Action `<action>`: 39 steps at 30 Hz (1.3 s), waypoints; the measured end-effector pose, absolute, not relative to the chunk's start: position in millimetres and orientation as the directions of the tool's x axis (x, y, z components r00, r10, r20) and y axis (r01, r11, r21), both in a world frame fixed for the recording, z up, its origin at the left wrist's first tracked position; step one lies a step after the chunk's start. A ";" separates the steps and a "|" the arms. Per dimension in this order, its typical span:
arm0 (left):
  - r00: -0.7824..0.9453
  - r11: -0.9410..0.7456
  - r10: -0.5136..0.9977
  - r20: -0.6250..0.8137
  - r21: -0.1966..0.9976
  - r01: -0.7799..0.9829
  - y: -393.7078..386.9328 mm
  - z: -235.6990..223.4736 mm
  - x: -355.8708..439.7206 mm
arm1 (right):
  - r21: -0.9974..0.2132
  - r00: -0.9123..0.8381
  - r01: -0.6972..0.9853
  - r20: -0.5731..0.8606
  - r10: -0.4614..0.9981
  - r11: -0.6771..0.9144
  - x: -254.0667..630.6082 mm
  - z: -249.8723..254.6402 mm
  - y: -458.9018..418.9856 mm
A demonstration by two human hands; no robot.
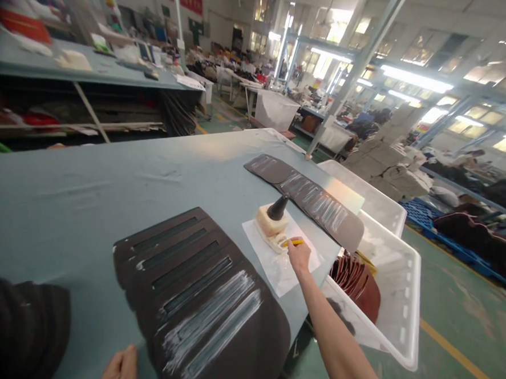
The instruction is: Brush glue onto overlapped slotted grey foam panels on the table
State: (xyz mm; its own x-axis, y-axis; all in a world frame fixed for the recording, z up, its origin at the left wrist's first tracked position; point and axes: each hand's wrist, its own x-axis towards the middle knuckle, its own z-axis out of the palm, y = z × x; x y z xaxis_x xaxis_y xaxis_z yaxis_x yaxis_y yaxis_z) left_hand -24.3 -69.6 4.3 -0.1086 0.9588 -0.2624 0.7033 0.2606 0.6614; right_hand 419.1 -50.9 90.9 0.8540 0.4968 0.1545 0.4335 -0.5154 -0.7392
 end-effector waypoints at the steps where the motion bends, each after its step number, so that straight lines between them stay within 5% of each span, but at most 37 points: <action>1: -0.126 0.273 0.956 -0.265 0.644 0.715 -70.7 3.6 -24.4 | -0.746 0.852 0.432 0.154 0.500 -0.507 419.7 89.6 -54.2; 6: -0.186 0.283 0.959 -0.213 0.738 0.613 -66.6 -5.9 -29.4 | -0.718 0.840 0.463 0.168 0.516 -0.520 425.8 90.0 -80.5; 10: -0.147 0.077 0.989 0.020 0.780 0.621 -56.1 -9.4 -27.8 | -0.678 0.749 0.559 0.167 0.641 -0.477 388.7 96.5 -81.0; 15: 0.006 -0.084 0.993 0.119 0.665 0.742 -53.0 1.0 -16.6 | -0.800 0.330 0.581 0.067 0.942 -0.147 272.9 94.5 -57.0; 23: 0.056 -0.113 0.991 0.123 0.529 0.841 -60.2 10.4 -7.3 | -0.783 -0.071 0.600 0.154 0.985 0.166 154.9 66.9 -33.7; 33: 0.045 -0.110 0.990 0.133 0.539 0.835 -59.3 9.9 -9.7 | -0.619 0.250 0.781 0.193 0.949 -0.080 290.3 65.7 -11.9; 39: 0.030 -0.090 0.992 0.120 0.536 0.839 -60.3 9.8 -7.2 | -0.753 -0.011 0.637 0.210 0.978 0.168 182.4 66.3 -28.0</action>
